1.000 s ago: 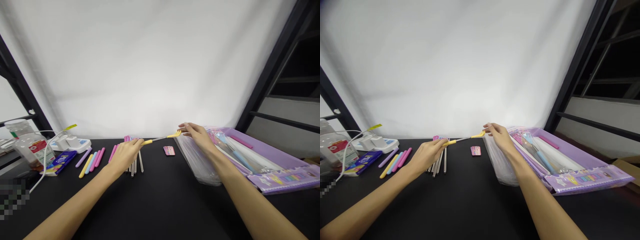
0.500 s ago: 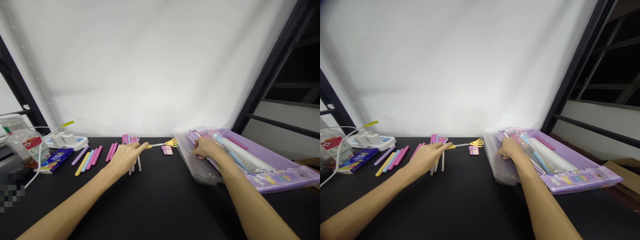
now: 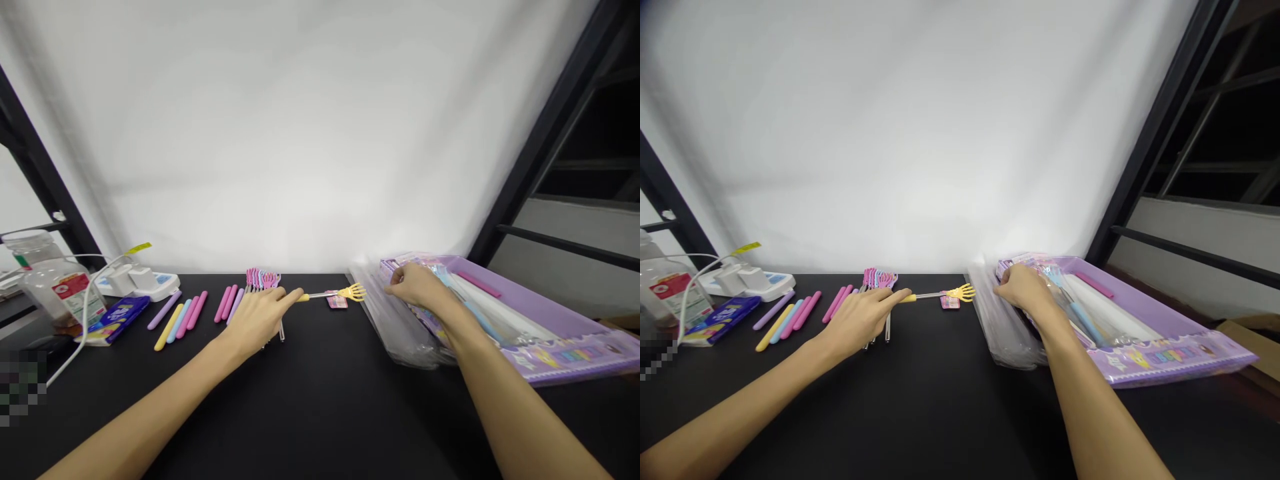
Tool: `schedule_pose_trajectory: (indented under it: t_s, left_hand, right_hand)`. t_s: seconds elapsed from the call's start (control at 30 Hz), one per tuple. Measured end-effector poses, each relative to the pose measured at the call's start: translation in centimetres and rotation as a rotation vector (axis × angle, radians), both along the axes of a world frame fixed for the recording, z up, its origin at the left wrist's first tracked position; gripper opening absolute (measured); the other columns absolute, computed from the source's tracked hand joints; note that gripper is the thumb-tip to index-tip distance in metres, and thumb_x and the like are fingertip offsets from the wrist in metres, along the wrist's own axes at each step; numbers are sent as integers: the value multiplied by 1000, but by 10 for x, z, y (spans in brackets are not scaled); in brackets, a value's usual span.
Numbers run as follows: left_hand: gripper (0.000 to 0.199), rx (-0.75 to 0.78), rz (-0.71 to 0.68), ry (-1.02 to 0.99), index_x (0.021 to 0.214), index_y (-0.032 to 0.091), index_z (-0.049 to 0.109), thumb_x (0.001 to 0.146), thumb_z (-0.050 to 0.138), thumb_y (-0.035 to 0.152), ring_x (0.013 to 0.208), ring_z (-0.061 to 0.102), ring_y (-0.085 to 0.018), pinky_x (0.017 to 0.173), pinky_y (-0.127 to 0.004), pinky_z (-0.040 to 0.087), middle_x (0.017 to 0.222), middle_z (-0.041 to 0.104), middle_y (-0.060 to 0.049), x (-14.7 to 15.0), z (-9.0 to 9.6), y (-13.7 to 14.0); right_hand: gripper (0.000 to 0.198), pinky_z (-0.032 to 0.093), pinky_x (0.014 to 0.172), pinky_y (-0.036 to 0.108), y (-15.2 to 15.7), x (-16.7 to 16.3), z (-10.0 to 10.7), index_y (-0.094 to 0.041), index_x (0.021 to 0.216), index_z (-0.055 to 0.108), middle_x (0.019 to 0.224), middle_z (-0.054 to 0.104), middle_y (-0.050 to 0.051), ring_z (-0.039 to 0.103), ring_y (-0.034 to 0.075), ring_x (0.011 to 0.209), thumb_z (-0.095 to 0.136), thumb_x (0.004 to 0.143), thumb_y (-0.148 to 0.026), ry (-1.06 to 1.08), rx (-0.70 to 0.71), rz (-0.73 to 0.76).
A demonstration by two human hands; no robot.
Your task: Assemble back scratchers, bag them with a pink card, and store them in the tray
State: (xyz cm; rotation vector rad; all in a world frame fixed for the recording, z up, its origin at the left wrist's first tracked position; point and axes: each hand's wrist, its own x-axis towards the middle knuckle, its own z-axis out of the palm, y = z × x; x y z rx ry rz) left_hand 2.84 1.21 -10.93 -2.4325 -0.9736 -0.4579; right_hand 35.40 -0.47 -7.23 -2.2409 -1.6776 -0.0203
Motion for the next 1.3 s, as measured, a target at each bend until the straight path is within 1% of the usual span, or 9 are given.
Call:
schedule_pose_trajectory:
  t_s: [0.17, 0.33, 0.5, 0.6, 0.73, 0.8, 0.93, 1.1, 1.3]
  left_hand:
    - [56, 13, 14, -42, 130, 26, 51, 81, 42, -1, 62, 56, -15, 50, -26, 31, 89, 63, -3, -1, -1, 2]
    - [51, 17, 39, -92, 131, 29, 49, 87, 40, 4, 65, 58, -16, 52, -26, 29, 87, 64, -2, -3, -1, 3]
    - [47, 12, 52, -91, 128, 29, 52, 88, 39, 7, 64, 58, -15, 49, -26, 27, 83, 63, -2, -6, 3, 5]
    - [47, -1, 74, -94, 129, 29, 52, 89, 40, 8, 68, 61, -16, 49, -26, 30, 87, 65, -3, -10, 6, 9]
    - [44, -11, 122, -129, 130, 29, 52, 91, 40, 12, 78, 64, -18, 53, -25, 36, 96, 68, -4, -16, 9, 14]
    - [43, -12, 151, -138, 130, 29, 53, 93, 39, 13, 81, 65, -19, 55, -25, 38, 97, 68, -5, -18, 11, 14]
    - [41, -25, 153, -161, 131, 30, 52, 95, 37, 16, 83, 65, -19, 57, -26, 40, 100, 68, -5, -18, 14, 13]
    - [39, -135, -14, -190, 130, 29, 54, 96, 37, 21, 82, 65, -17, 63, -24, 44, 102, 69, -4, -20, 18, 10]
    - [48, -264, -139, -34, 133, 33, 55, 91, 41, 15, 69, 62, -14, 59, -24, 40, 87, 69, -2, -20, 21, 5]
  right_hand:
    - [9, 36, 60, 29, -5, -18, 13, -21, 68, 50, 67, 63, 5, 60, 21, 69, 50, 77, -25, 23, 149, 128]
    - [12, 40, 62, 26, -15, -38, 17, -22, 80, 42, 77, 60, 0, 61, 17, 71, 40, 89, -30, 404, 161, 377]
    - [22, 44, 73, 31, -21, -45, 23, -21, 85, 59, 95, 65, 4, 59, 18, 78, 56, 84, -43, 389, 232, 416]
    - [27, 45, 84, 34, -19, -43, 25, -21, 104, 68, 112, 67, 7, 61, 20, 89, 59, 83, -34, 493, 242, 415]
    - [77, 49, 87, 36, -12, -32, 18, -17, 139, 46, 105, 72, 11, 67, 23, 91, 76, 68, -23, 802, 177, 380]
    - [81, 49, 90, 37, -8, -27, 13, -15, 133, 51, 97, 74, 10, 68, 26, 93, 84, 60, -26, 860, 122, 295]
    - [46, 54, 86, 40, -5, -25, 6, -17, 92, 64, 85, 75, 10, 70, 30, 91, 88, 56, -33, 920, 60, 198]
    - [60, 59, 77, 41, -4, -32, 3, -21, 112, 54, 73, 74, 6, 73, 28, 82, 85, 60, -26, 1194, 265, 235]
    - [65, 61, 66, 34, -6, -39, 8, -16, 121, 56, 67, 72, 5, 74, 26, 72, 83, 64, -33, 1063, 610, 228]
